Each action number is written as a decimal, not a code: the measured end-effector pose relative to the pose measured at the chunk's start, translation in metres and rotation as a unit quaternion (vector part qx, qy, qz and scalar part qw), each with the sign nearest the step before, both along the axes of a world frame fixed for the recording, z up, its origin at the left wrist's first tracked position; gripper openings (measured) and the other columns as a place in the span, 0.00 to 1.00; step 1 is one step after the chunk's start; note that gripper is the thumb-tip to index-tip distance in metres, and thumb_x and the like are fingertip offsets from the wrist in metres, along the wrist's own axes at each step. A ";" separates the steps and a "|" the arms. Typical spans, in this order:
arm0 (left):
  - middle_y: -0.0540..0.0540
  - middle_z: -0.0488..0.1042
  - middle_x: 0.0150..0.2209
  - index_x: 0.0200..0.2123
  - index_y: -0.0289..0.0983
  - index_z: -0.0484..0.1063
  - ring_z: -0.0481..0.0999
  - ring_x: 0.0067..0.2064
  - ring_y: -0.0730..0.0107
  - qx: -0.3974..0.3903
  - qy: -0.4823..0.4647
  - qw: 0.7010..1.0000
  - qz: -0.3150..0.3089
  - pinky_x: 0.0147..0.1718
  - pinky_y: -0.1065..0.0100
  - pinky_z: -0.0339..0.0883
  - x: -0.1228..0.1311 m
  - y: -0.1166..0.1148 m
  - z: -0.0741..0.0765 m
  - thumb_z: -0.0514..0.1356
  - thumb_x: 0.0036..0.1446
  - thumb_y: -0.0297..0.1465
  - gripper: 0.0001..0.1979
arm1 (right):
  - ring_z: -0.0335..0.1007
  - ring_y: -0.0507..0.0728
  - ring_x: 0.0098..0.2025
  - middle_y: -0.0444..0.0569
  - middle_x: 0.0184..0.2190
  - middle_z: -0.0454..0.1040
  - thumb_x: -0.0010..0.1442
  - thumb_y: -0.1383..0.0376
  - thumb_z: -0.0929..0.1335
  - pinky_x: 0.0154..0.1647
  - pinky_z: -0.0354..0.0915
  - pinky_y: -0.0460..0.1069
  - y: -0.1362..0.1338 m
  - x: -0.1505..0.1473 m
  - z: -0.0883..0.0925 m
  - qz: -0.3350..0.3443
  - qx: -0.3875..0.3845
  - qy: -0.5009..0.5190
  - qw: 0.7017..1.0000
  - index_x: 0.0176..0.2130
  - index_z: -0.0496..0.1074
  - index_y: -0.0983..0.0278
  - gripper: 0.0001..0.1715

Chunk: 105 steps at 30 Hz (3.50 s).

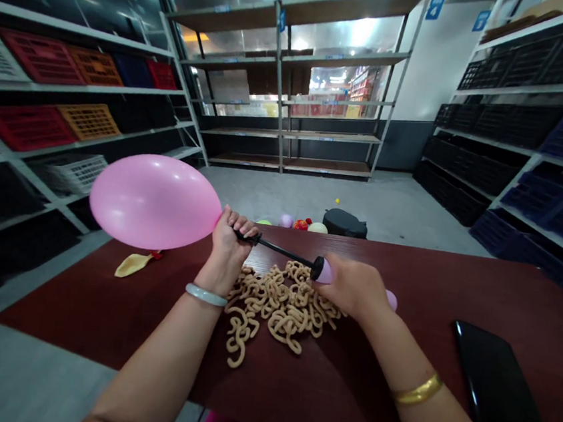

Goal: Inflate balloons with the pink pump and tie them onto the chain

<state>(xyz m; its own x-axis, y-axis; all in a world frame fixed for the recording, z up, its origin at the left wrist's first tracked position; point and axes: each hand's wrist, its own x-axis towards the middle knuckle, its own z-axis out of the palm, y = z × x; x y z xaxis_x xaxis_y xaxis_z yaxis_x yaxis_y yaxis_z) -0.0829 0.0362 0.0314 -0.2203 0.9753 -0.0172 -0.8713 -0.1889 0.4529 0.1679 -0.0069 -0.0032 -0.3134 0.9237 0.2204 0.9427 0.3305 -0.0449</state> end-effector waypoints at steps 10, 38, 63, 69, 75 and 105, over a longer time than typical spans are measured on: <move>0.56 0.48 0.14 0.21 0.38 0.49 0.51 0.15 0.79 0.014 -0.021 1.000 -0.003 0.17 0.72 0.44 0.029 -0.011 -0.005 0.53 0.65 0.37 0.22 | 0.74 0.61 0.35 0.49 0.37 0.79 0.56 0.41 0.63 0.27 0.53 0.50 -0.006 0.001 0.004 -0.002 0.069 -0.033 0.997 0.42 0.68 0.59 0.27; 0.56 0.48 0.14 0.20 0.38 0.48 0.50 0.15 0.79 -0.001 0.001 1.000 -0.015 0.17 0.72 0.45 -0.004 0.001 0.002 0.51 0.66 0.34 0.21 | 0.74 0.60 0.35 0.46 0.32 0.77 0.55 0.42 0.64 0.28 0.51 0.49 -0.002 -0.001 0.006 0.005 -0.009 0.002 1.000 0.38 0.68 0.57 0.24; 0.53 0.58 0.17 0.20 0.38 0.55 0.63 0.21 0.74 -0.067 0.018 0.996 -0.063 0.27 0.69 0.63 0.086 -0.028 -0.036 0.55 0.63 0.38 0.21 | 0.73 0.60 0.42 0.50 0.48 0.72 0.62 0.53 0.64 0.31 0.61 0.50 -0.022 -0.026 0.009 0.087 0.035 0.006 0.996 0.57 0.63 0.56 0.26; 0.51 0.65 0.20 0.19 0.37 0.56 0.67 0.23 0.75 -0.086 0.060 0.994 -0.043 0.30 0.71 0.65 0.081 -0.023 -0.032 0.56 0.61 0.34 0.20 | 0.72 0.59 0.41 0.50 0.44 0.73 0.63 0.52 0.62 0.33 0.61 0.50 -0.023 -0.026 0.011 0.096 0.045 0.011 0.994 0.59 0.62 0.54 0.27; 0.47 0.71 0.23 0.21 0.36 0.61 0.73 0.26 0.72 -0.114 0.040 0.993 0.002 0.33 0.69 0.68 0.044 -0.006 -0.024 0.52 0.64 0.34 0.18 | 0.73 0.59 0.39 0.50 0.48 0.73 0.63 0.49 0.61 0.34 0.62 0.51 -0.010 -0.008 0.009 0.057 0.046 0.022 0.997 0.58 0.64 0.54 0.27; 0.50 0.62 0.12 0.15 0.36 0.67 0.57 0.15 0.74 0.052 0.539 0.806 -0.241 0.18 0.72 0.49 0.092 -0.050 -0.030 0.58 0.52 0.16 0.17 | 0.73 0.60 0.42 0.50 0.38 0.77 0.51 0.47 0.71 0.42 0.72 0.57 -0.010 -0.025 0.007 0.143 -0.182 0.628 0.743 0.48 0.71 0.62 0.30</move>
